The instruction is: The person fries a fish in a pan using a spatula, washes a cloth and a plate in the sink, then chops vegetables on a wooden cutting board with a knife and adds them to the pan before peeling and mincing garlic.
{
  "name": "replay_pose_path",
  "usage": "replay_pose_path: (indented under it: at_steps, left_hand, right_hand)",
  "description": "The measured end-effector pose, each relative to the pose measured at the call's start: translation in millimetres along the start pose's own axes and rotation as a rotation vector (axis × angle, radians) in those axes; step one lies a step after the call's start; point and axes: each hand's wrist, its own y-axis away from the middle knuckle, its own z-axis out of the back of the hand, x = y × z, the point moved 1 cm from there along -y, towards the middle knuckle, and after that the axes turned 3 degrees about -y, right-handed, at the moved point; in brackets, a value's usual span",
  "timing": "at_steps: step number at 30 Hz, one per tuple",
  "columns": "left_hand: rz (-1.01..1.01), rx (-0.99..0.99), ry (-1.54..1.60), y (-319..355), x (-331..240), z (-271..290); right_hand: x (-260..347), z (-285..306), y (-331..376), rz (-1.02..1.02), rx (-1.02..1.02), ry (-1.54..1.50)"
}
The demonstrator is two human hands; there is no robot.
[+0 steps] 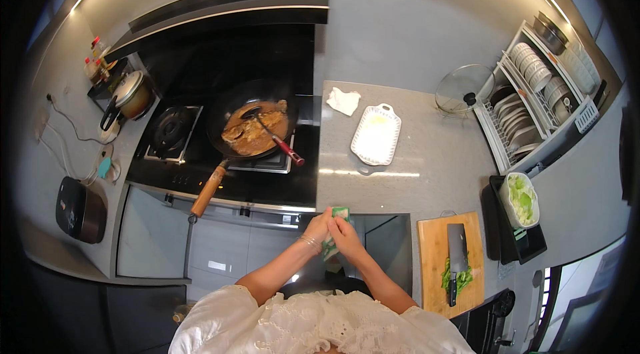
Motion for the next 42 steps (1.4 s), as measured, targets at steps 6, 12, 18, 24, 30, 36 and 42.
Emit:
replay_pose_path:
  at_steps: [6,12,18,24,30,36,42]
  left_hand:
    - [-0.022,0.079,0.063,-20.8,-10.2,-47.8]
    - [0.215,0.404,0.370,-42.7,-17.9,-85.7]
    - [0.296,0.457,0.261,-39.2,-10.7,-92.0]
    - [0.127,0.328,0.100,-17.0,-3.3,-17.0]
    - [0.073,-0.388,0.119,49.4,54.8,92.0]
    - [0.095,-0.806,0.265,136.4,108.1,133.2]
    - [-0.043,-0.906,0.426,185.0,124.0,150.6]
  right_hand:
    - [46.6,46.4,4.0,0.293,-0.158,0.487]
    - [24.5,86.7,-3.2,0.521,-0.283,0.462]
    - [14.3,128.8,-22.4,0.180,-0.357,0.296]
    - [28.2,280.6,-86.7,0.325,-0.600,0.703]
    - [57.8,277.8,-132.8,0.432,-0.489,0.889]
    - [62.2,83.3,-142.8,0.258,0.155,0.219]
    - [86.6,-10.5,-155.4,0.373,0.287,0.196]
